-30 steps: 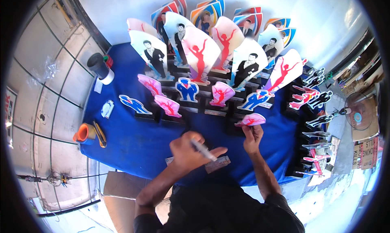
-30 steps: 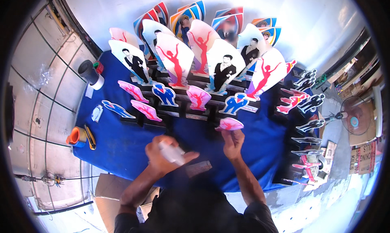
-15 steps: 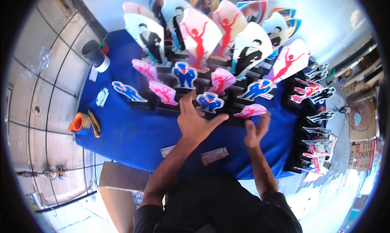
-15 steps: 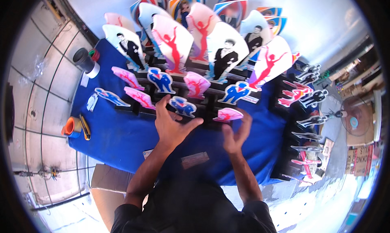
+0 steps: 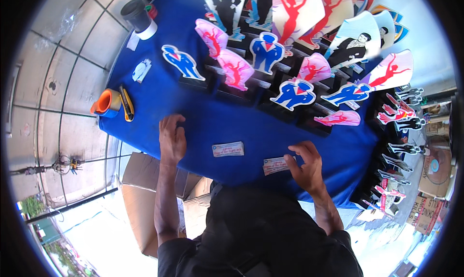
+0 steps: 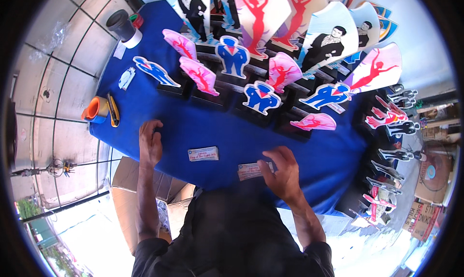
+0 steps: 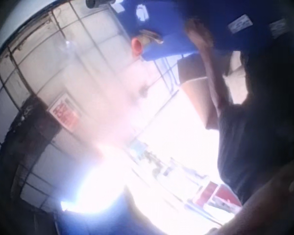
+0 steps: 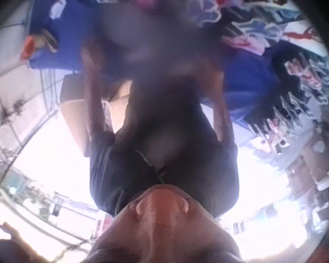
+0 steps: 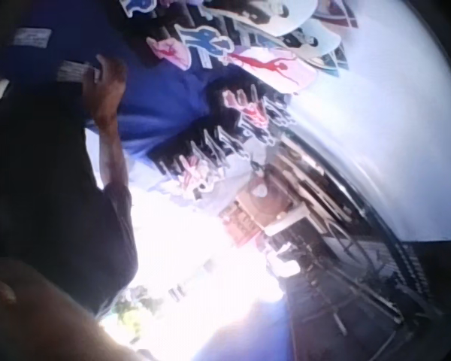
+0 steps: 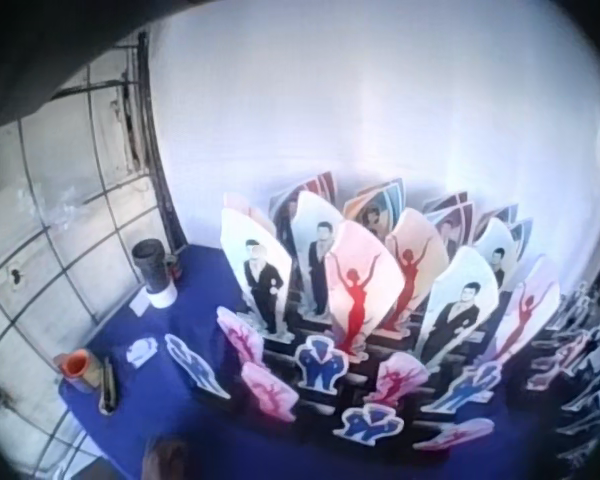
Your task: The person assembles small paper cutouts by attaching printed labels to their bases using a handheld stapler. They handle multiple cutouts one at a time, place labels on the bases, staple them, and set the finished items on a blue table.
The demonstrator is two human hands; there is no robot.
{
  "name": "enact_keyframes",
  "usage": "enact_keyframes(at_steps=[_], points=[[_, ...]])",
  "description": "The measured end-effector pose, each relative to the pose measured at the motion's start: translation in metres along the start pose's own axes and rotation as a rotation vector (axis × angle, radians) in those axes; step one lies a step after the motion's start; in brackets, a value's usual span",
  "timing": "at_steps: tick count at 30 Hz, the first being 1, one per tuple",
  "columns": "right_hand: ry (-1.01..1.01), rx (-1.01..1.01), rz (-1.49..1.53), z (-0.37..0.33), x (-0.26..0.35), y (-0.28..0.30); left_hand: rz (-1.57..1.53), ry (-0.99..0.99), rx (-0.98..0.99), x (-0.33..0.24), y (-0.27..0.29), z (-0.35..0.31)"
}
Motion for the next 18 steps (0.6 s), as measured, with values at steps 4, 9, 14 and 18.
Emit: enact_keyframes(at_steps=[4,9,14,18], points=[[0.196,0.150,0.045,0.019,0.035,-0.036,0.209,-0.031,-0.081,-0.008,0.011,0.013],[0.228,0.263,0.086,0.041,0.055,-0.088,-0.159,-0.017,-0.139,-0.020,0.009,0.052],[0.182,0.331,-0.053,0.054,0.055,-0.112,-0.351,0.056,-0.085,-0.015,-0.010,0.079],[0.260,0.285,-0.114,0.052,0.064,-0.110,-0.437,0.105,-0.165,-0.002,-0.009,0.086]])
Point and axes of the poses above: each hand's wrist, its own z-axis towards the middle knuckle, its own y-axis out of the back of the hand, x = y × z, the point moved 9 cm from there along z, towards the middle knuckle, and after that the axes turned 2 degrees about -x, right-handed, at the moved point
